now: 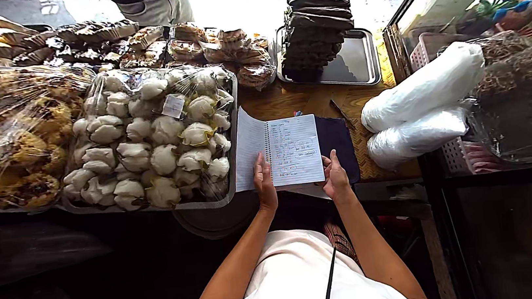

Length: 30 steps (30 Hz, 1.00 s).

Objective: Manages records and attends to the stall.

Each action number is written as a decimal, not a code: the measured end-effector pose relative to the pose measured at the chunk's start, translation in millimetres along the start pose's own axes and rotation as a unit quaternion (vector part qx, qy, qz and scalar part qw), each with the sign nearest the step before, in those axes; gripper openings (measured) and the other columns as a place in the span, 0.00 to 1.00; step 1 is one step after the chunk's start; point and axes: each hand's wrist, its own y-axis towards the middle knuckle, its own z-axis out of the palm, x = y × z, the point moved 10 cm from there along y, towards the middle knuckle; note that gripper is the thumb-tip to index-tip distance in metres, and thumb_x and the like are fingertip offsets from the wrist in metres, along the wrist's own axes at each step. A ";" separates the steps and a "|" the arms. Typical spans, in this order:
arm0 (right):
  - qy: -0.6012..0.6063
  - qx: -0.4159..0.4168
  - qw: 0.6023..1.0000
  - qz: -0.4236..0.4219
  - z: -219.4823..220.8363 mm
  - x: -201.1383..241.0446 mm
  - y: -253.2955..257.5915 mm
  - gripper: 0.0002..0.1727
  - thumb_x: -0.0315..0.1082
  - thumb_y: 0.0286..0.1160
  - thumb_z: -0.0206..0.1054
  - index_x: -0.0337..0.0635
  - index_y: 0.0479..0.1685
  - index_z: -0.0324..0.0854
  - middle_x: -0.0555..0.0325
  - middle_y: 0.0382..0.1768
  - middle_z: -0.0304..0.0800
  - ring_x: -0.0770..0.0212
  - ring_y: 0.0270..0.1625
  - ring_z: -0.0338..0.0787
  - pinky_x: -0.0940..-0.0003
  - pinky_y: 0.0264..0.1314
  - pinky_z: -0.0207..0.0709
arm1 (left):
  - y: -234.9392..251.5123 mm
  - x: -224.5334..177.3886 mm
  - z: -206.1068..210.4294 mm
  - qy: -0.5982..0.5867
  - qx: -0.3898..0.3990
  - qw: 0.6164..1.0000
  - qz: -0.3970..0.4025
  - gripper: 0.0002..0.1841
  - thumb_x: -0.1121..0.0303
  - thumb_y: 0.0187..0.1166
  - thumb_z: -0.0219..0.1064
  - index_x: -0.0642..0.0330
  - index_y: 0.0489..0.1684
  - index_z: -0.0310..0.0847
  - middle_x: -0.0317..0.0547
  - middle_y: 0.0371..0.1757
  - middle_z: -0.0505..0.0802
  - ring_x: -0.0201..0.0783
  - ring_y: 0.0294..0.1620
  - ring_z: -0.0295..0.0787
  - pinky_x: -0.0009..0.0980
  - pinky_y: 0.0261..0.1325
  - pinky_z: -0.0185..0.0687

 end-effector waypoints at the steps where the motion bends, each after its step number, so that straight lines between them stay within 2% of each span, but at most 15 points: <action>1: 0.000 0.001 1.000 0.000 0.1 -0.1 0.2 0.40 0.61 0.93 0.29 0.37 0.74 0.71 0.44 0.53 0.88 0.55 0.51 0.91 0.61 0.51 0.85 | 2.1 2.8 -3.3 -0.034 -0.003 0.999 -0.021 0.32 0.61 0.90 0.33 0.72 0.88 0.56 0.63 0.91 0.63 0.47 0.92 0.56 0.41 0.92 0.48; 2: -0.001 0.001 1.000 0.000 0.1 -0.1 0.2 0.40 0.61 0.93 0.29 0.37 0.74 0.72 0.44 0.52 0.89 0.55 0.50 0.91 0.61 0.51 0.85 | 3.3 4.5 -5.1 -0.062 -0.006 0.997 -0.037 0.33 0.59 0.90 0.26 0.73 0.88 0.55 0.63 0.91 0.62 0.46 0.92 0.56 0.40 0.92 0.48; 4: -0.002 -0.002 1.000 -0.001 -0.4 0.4 -0.1 0.39 0.61 0.93 0.29 0.37 0.72 0.72 0.44 0.51 0.89 0.56 0.49 0.91 0.62 0.50 0.85 | 3.7 7.6 -7.8 -0.110 -0.022 0.992 -0.062 0.35 0.56 0.93 0.22 0.74 0.87 0.55 0.63 0.90 0.64 0.45 0.91 0.60 0.38 0.91 0.53; 8: -0.005 0.006 1.000 0.001 0.3 -0.3 1.3 0.40 0.61 0.93 0.29 0.37 0.75 0.70 0.44 0.53 0.89 0.56 0.51 0.91 0.62 0.52 0.85 | 5.0 10.6 -11.6 -0.138 -0.046 0.985 -0.088 0.35 0.54 0.95 0.23 0.73 0.86 0.58 0.62 0.88 0.68 0.44 0.88 0.66 0.37 0.87 0.59; 16: 0.005 -0.015 1.000 -0.006 -7.5 5.9 4.0 0.38 0.60 0.94 0.31 0.37 0.73 0.72 0.44 0.53 0.88 0.56 0.51 0.90 0.63 0.51 0.84 | 1.4 9.3 -2.9 -0.150 -0.029 0.981 -0.118 0.36 0.51 0.95 0.24 0.72 0.86 0.57 0.61 0.87 0.69 0.43 0.86 0.68 0.37 0.86 0.62; 18: -0.007 -0.016 1.000 -0.017 -12.2 10.5 5.7 0.34 0.56 0.96 0.35 0.37 0.72 0.73 0.46 0.52 0.88 0.57 0.50 0.90 0.63 0.50 0.85 | -0.5 10.7 2.1 -0.142 -0.019 0.982 -0.119 0.35 0.52 0.95 0.25 0.72 0.86 0.57 0.62 0.87 0.69 0.44 0.86 0.68 0.39 0.86 0.62; 20: -0.016 -0.028 0.999 -0.022 -16.5 12.9 5.4 0.24 0.47 0.97 0.44 0.37 0.69 0.74 0.47 0.49 0.88 0.59 0.47 0.90 0.64 0.47 0.86 | -2.9 11.9 5.5 -0.136 -0.010 0.984 -0.118 0.34 0.53 0.95 0.26 0.72 0.86 0.58 0.62 0.87 0.69 0.44 0.86 0.68 0.39 0.87 0.62; 23: -0.029 -0.034 0.999 -0.030 -17.6 13.5 4.6 0.18 0.36 0.96 0.45 0.36 0.71 0.72 0.47 0.48 0.85 0.58 0.45 0.89 0.64 0.46 0.85 | -4.3 11.7 7.1 -0.131 0.002 0.985 -0.115 0.35 0.52 0.95 0.26 0.72 0.86 0.58 0.61 0.87 0.69 0.44 0.87 0.67 0.38 0.87 0.61; 30: -0.024 -0.039 0.998 -0.033 -19.8 8.4 5.7 0.18 0.35 0.97 0.44 0.37 0.71 0.73 0.49 0.48 0.85 0.60 0.45 0.88 0.65 0.48 0.84 | -9.1 8.2 2.4 -0.102 0.006 0.991 -0.091 0.35 0.51 0.93 0.29 0.72 0.86 0.59 0.59 0.87 0.70 0.43 0.87 0.68 0.40 0.87 0.63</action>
